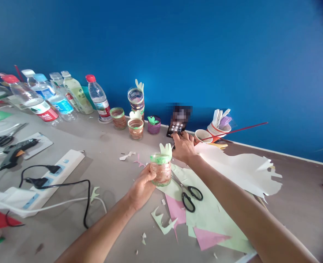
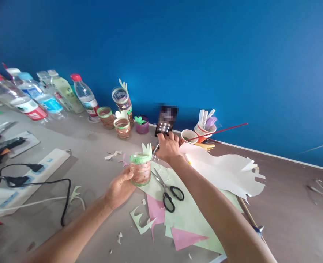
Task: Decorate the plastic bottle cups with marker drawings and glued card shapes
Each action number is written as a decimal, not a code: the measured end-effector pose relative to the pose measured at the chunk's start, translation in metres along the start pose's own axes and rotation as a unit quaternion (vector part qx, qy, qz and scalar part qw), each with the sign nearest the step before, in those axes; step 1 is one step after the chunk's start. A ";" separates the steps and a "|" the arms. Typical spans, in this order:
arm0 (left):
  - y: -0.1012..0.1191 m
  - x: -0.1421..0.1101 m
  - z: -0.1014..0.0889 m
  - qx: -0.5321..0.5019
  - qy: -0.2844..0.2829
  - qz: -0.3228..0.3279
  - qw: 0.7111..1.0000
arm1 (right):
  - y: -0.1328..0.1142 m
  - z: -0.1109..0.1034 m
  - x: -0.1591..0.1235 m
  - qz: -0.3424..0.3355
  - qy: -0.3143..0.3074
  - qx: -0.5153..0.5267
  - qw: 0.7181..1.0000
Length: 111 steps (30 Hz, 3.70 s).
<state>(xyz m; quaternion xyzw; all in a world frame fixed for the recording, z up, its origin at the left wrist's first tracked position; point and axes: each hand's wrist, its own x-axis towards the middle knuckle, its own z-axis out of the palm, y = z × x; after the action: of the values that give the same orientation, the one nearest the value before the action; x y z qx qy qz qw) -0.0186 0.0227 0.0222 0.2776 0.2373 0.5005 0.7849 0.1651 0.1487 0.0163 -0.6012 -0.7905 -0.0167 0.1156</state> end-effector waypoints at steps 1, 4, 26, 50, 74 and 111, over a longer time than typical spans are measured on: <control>0.000 0.000 0.000 0.001 -0.001 0.000 1.000 | 0.000 0.000 0.000 0.001 -0.001 0.001 1.000; 0.001 0.001 0.001 0.003 -0.006 0.002 1.000 | 0.001 0.001 0.002 0.008 -0.003 0.005 1.000; -0.003 0.001 -0.005 -0.010 -0.001 0.005 1.000 | -0.005 -0.008 0.027 -0.012 0.034 -0.026 0.999; 0.002 0.000 0.002 0.003 -0.012 0.001 1.000 | 0.016 -0.009 -0.014 0.006 0.020 0.035 0.999; -0.001 0.001 -0.002 -0.005 -0.018 0.002 1.000 | 0.039 -0.009 -0.007 -0.033 0.034 0.069 0.996; -0.002 -0.001 -0.009 -0.006 0.004 -0.023 1.000 | 0.010 -0.015 0.030 0.006 0.119 -0.015 0.993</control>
<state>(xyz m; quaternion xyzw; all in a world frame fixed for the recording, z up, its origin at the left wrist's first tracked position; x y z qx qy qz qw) -0.0235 0.0227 0.0144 0.2651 0.2443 0.4848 0.7969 0.1697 0.1778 0.0355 -0.6013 -0.7673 -0.0994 0.1996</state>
